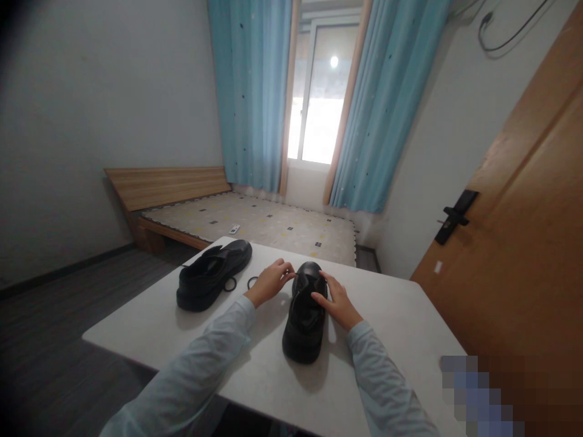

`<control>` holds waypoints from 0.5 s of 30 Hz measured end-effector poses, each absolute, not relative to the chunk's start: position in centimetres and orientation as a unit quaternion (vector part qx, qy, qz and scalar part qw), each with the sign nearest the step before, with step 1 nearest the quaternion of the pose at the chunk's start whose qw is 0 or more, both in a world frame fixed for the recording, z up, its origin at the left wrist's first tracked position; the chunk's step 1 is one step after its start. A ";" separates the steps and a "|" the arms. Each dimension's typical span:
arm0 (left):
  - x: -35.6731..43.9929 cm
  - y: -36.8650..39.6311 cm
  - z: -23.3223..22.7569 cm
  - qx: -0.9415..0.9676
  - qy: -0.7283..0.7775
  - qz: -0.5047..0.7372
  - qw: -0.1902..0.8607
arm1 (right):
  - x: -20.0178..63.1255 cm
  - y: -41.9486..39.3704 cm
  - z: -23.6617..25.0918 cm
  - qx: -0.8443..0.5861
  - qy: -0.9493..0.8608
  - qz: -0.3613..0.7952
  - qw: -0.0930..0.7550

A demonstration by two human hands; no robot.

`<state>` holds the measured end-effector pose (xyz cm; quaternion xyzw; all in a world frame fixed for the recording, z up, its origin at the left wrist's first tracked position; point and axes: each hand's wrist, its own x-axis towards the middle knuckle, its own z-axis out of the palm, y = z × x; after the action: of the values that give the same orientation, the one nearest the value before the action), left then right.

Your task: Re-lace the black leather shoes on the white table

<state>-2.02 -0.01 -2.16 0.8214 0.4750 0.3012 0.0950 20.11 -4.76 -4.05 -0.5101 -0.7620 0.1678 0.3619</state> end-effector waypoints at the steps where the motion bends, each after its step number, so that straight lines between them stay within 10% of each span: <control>1: -2.1 0.1 -2.1 0.818 0.473 0.311 0.102 | 20.1 -4.7 -4.1 -0.512 -0.762 0.168 0.360; 15: -2.8 1.4 -1.2 0.671 0.502 0.506 0.204 | 20.2 -4.8 -4.1 -0.522 -0.749 0.188 0.363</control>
<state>-2.78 1.39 -1.24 0.6714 0.5018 0.5056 0.2043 20.24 -4.83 -4.12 -0.5220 -0.7485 0.1879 0.3631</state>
